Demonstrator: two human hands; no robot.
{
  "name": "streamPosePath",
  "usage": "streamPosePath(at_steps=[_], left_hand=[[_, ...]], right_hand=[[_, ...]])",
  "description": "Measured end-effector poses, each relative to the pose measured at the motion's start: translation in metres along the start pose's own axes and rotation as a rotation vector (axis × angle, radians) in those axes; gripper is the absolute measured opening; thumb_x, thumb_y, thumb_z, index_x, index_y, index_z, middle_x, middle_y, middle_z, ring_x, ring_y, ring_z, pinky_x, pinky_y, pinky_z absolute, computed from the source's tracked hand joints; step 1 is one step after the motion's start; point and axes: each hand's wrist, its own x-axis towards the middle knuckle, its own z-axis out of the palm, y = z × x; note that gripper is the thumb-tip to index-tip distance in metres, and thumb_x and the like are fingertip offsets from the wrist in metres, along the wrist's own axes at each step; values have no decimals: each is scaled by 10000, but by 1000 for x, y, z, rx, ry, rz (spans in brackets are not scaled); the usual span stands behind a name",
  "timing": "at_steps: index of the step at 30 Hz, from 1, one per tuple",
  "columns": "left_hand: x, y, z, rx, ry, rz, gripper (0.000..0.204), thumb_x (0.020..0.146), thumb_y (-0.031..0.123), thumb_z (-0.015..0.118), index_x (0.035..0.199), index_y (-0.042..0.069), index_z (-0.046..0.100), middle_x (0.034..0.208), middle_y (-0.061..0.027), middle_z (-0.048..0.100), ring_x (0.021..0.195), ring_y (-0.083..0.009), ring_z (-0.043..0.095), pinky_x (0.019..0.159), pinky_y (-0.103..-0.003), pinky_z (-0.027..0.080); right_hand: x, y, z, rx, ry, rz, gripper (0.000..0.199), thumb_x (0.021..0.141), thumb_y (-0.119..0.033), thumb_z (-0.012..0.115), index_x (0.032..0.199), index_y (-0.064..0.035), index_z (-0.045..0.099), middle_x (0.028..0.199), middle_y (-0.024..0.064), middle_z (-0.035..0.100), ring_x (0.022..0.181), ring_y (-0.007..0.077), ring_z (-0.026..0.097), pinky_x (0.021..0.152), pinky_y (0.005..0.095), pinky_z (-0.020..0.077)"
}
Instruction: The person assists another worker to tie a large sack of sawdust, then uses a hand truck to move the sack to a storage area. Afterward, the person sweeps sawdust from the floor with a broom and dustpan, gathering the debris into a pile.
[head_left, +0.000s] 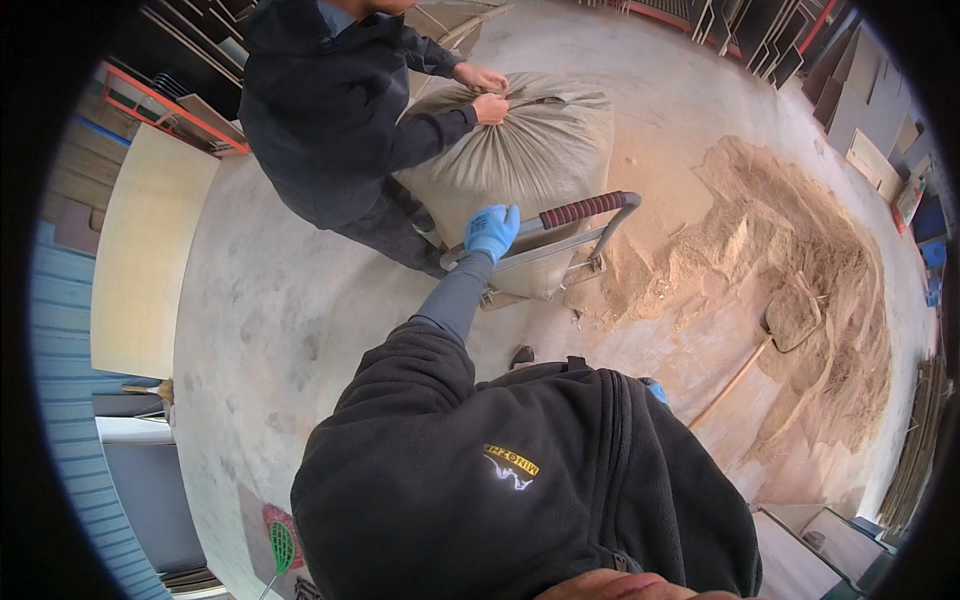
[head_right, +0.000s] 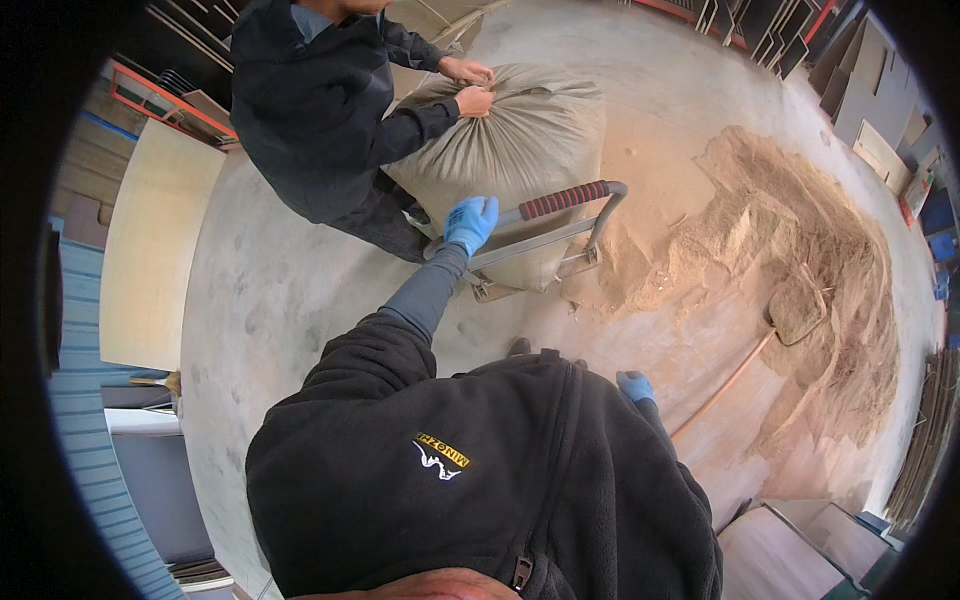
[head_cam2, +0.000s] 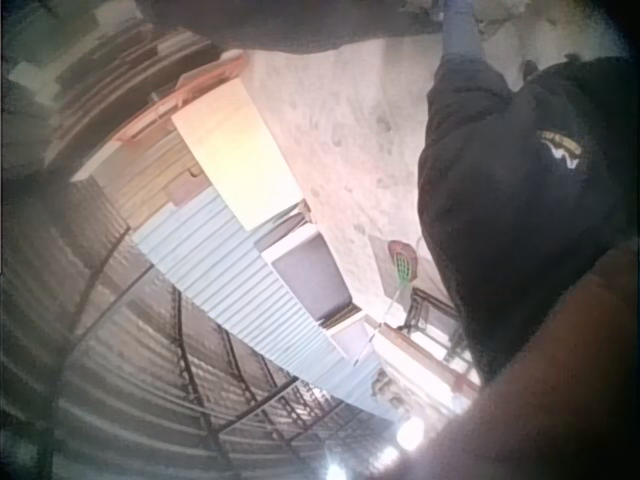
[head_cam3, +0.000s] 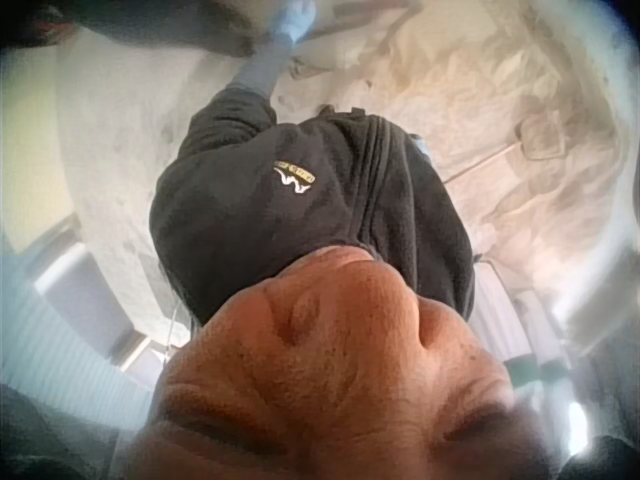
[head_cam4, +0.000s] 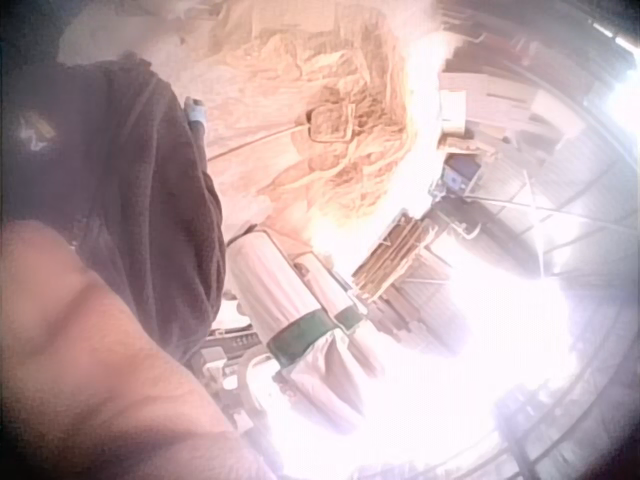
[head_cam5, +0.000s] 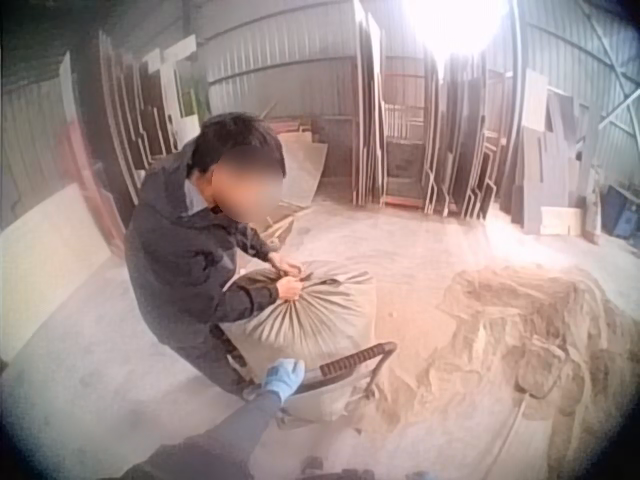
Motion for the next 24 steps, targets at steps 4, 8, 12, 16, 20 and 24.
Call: streamPosePath(at_steps=[4, 8, 12, 16, 20, 24], left_hand=[[0, -1, 0, -6, -4, 8, 490, 952, 405, 451, 803, 23, 721, 880, -245, 685, 827, -410, 668, 780, -507, 514], [1, -4, 3, 4, 19, 16, 483, 949, 404, 460, 789, 31, 723, 853, -241, 684, 802, -409, 668, 764, -508, 517], [2, -7, 5, -1, 32, 35, 485, 950, 410, 461, 790, 36, 724, 840, -235, 685, 792, -404, 670, 759, -506, 523], [4, -9, 7, 11, -4, 18, 492, 955, 417, 452, 799, 35, 721, 849, -230, 689, 793, -402, 671, 760, -502, 529], [5, -10, 7, 11, -17, 6, 496, 959, 421, 447, 800, 41, 723, 869, -227, 694, 810, -396, 674, 767, -497, 530], [5, -10, 7, 12, -44, -11, 497, 960, 420, 445, 798, 42, 724, 874, -227, 696, 819, -393, 676, 777, -498, 528]], right_hand=[[3, -1, 5, 9, -18, -31, 578, 850, -477, 628, 1216, -33, 684, 1173, 161, 712, 1137, 284, 659, 992, 382, 489], [0, -7, 9, 8, 7, -34, 569, 852, -469, 630, 1211, -31, 685, 1175, 164, 711, 1130, 284, 662, 983, 378, 494], [-9, -18, 12, 21, 7, 10, 557, 857, -459, 632, 1207, -30, 685, 1177, 168, 709, 1130, 286, 662, 979, 378, 498], [-18, -29, 18, 31, 12, -59, 558, 858, -459, 632, 1204, -24, 685, 1174, 181, 707, 1131, 291, 661, 979, 385, 499], [-27, -39, 24, 29, 33, -18, 556, 860, -461, 629, 1195, -21, 690, 1176, 192, 703, 1134, 298, 660, 982, 394, 498], [-35, -51, 30, -13, 68, 24, 550, 862, -457, 626, 1189, -20, 693, 1184, 201, 698, 1144, 303, 656, 991, 398, 493]])
